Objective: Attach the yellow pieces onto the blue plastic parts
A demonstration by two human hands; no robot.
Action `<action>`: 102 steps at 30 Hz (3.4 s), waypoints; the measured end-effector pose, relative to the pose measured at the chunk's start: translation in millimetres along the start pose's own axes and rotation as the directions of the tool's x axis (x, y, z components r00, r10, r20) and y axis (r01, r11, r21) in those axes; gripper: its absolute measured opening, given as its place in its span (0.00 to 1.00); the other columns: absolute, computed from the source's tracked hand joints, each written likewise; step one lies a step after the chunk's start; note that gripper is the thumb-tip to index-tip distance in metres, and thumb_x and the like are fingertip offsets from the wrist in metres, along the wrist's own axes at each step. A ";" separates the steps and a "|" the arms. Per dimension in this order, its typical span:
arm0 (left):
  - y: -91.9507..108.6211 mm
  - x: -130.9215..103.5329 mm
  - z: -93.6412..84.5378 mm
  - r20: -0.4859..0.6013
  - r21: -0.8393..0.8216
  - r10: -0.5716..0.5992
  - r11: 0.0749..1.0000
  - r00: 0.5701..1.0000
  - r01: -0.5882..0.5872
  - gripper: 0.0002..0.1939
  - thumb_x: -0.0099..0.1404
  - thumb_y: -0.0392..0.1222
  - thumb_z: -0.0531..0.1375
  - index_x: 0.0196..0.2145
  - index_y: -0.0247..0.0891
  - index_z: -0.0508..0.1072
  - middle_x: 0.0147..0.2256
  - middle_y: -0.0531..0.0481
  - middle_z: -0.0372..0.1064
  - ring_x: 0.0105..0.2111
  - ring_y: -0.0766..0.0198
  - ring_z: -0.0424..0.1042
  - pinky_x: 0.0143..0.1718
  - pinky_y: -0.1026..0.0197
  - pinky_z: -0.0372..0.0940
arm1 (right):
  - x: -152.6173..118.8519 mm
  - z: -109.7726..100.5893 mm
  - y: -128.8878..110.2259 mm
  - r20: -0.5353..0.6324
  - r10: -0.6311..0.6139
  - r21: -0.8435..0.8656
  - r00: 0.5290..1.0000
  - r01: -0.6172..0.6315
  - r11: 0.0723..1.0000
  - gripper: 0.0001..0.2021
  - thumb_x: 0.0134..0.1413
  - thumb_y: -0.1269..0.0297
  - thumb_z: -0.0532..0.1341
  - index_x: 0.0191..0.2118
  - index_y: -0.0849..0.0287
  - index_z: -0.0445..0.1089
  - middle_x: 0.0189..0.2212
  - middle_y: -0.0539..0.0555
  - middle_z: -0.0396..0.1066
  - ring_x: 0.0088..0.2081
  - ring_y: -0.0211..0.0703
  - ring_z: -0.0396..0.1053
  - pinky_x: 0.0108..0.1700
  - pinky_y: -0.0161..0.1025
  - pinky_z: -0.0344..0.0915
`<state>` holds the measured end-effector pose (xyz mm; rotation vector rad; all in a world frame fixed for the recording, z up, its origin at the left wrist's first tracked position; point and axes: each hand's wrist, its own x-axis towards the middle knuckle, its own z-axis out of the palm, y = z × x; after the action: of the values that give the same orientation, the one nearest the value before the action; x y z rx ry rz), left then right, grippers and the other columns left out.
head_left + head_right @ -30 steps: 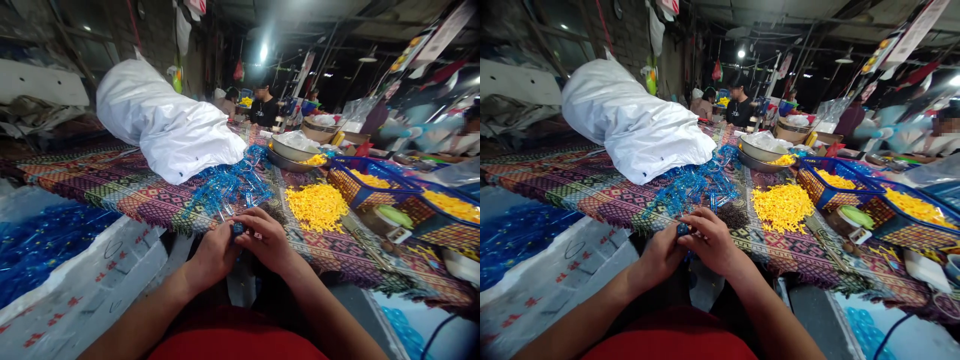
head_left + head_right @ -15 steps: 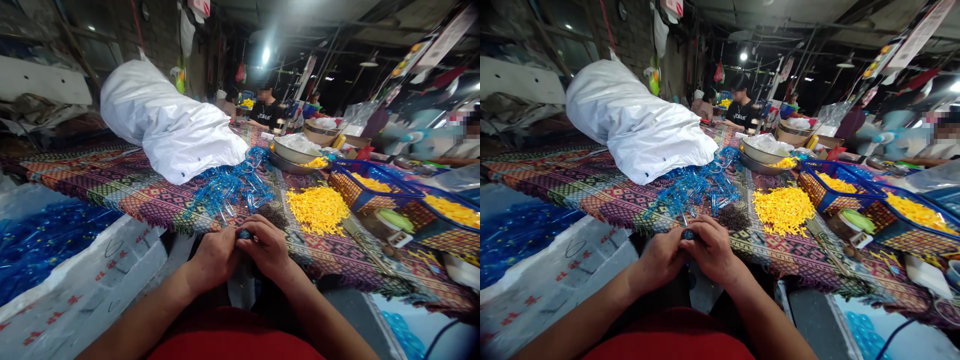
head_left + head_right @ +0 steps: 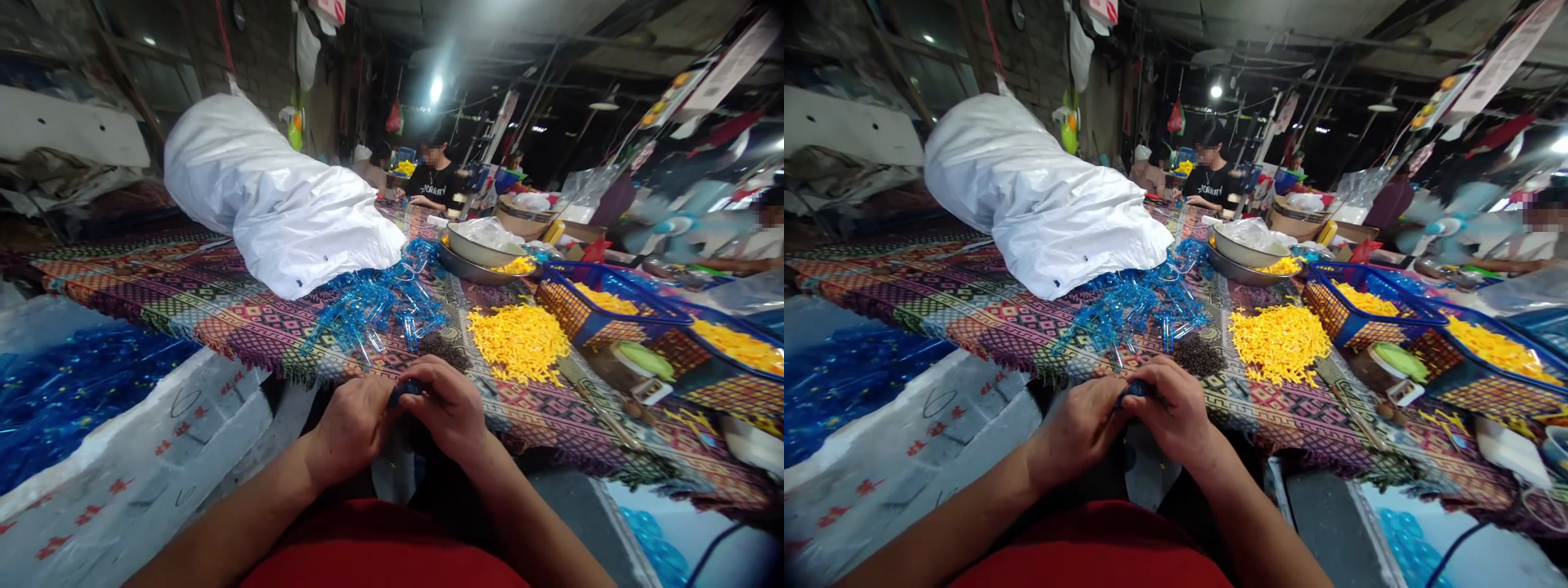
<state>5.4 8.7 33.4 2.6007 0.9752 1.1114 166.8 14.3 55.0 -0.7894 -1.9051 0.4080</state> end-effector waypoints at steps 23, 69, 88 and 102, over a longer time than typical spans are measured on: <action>-22.0 -8.6 4.8 0.275 0.365 -0.041 0.929 0.961 -0.065 0.10 0.64 0.40 0.49 0.31 0.34 0.65 0.28 0.44 0.66 0.29 0.56 0.68 0.30 0.55 0.62 | 1.4 -14.0 23.9 0.545 0.027 -0.417 0.838 0.243 0.876 0.08 0.56 0.62 0.56 0.36 0.60 0.69 0.29 0.55 0.70 0.31 0.41 0.68 0.31 0.35 0.62; -0.3 0.3 1.1 0.109 -0.679 -0.354 0.656 0.929 0.330 0.13 0.62 0.42 0.55 0.43 0.35 0.68 0.41 0.45 0.69 0.42 0.59 0.67 0.45 0.58 0.61 | -31.9 -7.4 30.8 0.093 0.157 0.023 0.983 -0.160 0.987 0.20 0.56 0.55 0.55 0.52 0.55 0.60 0.39 0.56 0.68 0.34 0.41 0.68 0.35 0.39 0.67; -3.0 -10.2 34.1 -0.063 -0.287 -0.240 0.934 0.969 0.213 0.06 0.62 0.38 0.49 0.36 0.36 0.63 0.32 0.45 0.68 0.33 0.60 0.68 0.35 0.59 0.62 | 12.7 14.5 14.4 -0.018 -0.089 -0.199 0.996 0.083 0.977 0.10 0.55 0.64 0.55 0.27 0.59 0.69 0.23 0.54 0.68 0.28 0.40 0.64 0.33 0.39 0.64; -30.3 -5.4 5.8 0.789 -0.614 -0.106 -0.163 0.605 0.772 0.16 0.57 0.47 0.56 0.36 0.31 0.65 0.19 0.53 0.64 0.14 0.64 0.68 0.08 0.70 0.55 | -8.3 -7.9 27.2 0.265 0.024 0.164 0.964 -0.069 0.984 0.18 0.55 0.69 0.58 0.51 0.48 0.65 0.49 0.54 0.63 0.52 0.42 0.62 0.51 0.44 0.62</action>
<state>-8.8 29.6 14.8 0.9304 0.5215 0.4113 185.7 28.0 36.9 -0.6933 -2.0641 0.7269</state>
